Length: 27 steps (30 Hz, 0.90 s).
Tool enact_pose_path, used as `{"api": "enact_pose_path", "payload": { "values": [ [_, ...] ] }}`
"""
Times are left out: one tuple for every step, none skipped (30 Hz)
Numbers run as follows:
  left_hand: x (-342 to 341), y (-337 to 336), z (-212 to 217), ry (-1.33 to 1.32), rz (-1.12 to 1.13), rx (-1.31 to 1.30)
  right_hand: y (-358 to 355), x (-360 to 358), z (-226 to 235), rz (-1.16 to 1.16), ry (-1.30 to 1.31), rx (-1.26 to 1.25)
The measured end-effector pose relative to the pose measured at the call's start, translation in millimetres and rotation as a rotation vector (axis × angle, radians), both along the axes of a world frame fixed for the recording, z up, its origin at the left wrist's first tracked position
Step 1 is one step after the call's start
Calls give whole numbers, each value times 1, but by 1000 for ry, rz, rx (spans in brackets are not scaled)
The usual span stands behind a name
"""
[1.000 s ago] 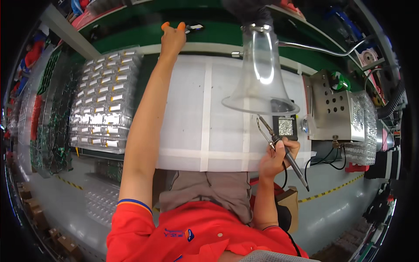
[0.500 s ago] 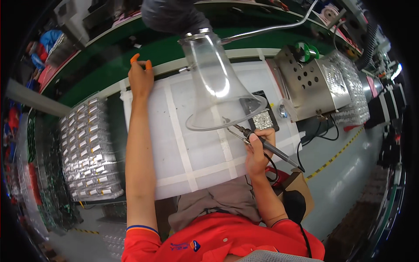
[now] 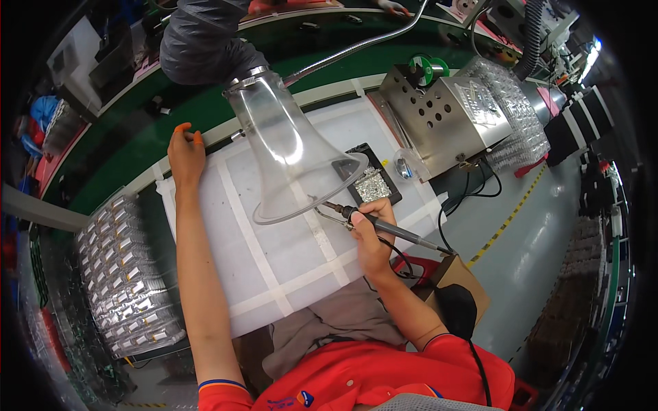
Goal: Soldering electronic components onto a printed circuit board at an industrial workstation.
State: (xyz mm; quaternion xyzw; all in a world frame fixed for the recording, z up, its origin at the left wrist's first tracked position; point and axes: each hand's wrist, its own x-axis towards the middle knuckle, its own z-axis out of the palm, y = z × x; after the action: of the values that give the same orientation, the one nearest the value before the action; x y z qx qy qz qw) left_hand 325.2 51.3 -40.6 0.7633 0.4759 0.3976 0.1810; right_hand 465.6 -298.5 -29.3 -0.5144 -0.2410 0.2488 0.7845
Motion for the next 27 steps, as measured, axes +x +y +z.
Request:
{"api": "enact_pose_path", "payload": {
  "values": [
    [0, 0, -1, 8, 0, 64, 1, 0, 1, -1, -1, 1],
    [0, -1, -1, 16, 1, 127, 1, -1, 3, -15, 13, 9],
    [0, -1, -1, 16, 1, 127, 1, -1, 4, -29, 26, 16],
    [0, 0, -1, 12, 13, 105, 1, -1, 4, -29, 26, 15],
    [-1, 0, 0, 8, 26, 84, 1, -1, 4, -30, 29, 15],
    [-1, 0, -1, 8, 27, 83, 1, -2, 4, -30, 31, 15],
    [-1, 0, -2, 13, 27, 100, 1, -2, 4, -29, 32, 14],
    [-1, 1, -3, 19, 29, 117, 1, -2, 4, -37, 29, 8],
    [-2, 2, -4, 20, 30, 116, 2, -2, 4, -44, 27, 2],
    [-2, 4, -5, 25, 38, 111, 2, -2, 3, -42, 29, 1],
    [-1, 3, -5, 30, 42, 104, 1, -2, 3, -35, 12, -11],
    [0, 4, -5, 33, 39, 101, 0, -1, 2, -29, -3, -23],
    [0, 5, -5, 31, 40, 107, 1, -1, 2, -32, 0, -27],
    [1, 4, -4, 30, 39, 113, 1, 0, 2, -30, -1, -18],
    [2, 4, -3, 35, 32, 108, 1, 1, 1, -29, -1, -10],
    [2, 4, -2, 33, 36, 97, 1, 1, 2, -37, 4, -16],
    [1, 5, -3, 31, 42, 86, 2, 1, 2, -24, 3, -7],
    [0, 6, -5, 37, 36, 83, 2, 1, 2, -12, 2, 1],
    [-2, 8, -7, 38, 40, 110, 3, 1, 1, -17, 8, -2],
    [-2, 8, -7, 37, 46, 139, 3, 1, 1, -12, 10, 3],
    [-1, 8, -7, 41, 43, 137, 3, 1, 1, -7, 13, 9],
    [-1, 9, -7, 46, 48, 127, 3, 1, 2, -9, 16, 7],
    [0, 9, -7, 51, 55, 119, 3, 1, 4, -11, 29, 21],
    [1, 8, -6, 53, 55, 118, 3, 1, 4, -13, 43, 36],
    [1, 8, -6, 60, 54, 120, 3, 2, 4, -12, 45, 35],
    [1, 7, -6, 68, 52, 123, 3, 2, 3, -14, 29, 20],
    [2, 7, -6, 71, 51, 122, 2, 2, 3, -16, 13, 4]
  ]
}}
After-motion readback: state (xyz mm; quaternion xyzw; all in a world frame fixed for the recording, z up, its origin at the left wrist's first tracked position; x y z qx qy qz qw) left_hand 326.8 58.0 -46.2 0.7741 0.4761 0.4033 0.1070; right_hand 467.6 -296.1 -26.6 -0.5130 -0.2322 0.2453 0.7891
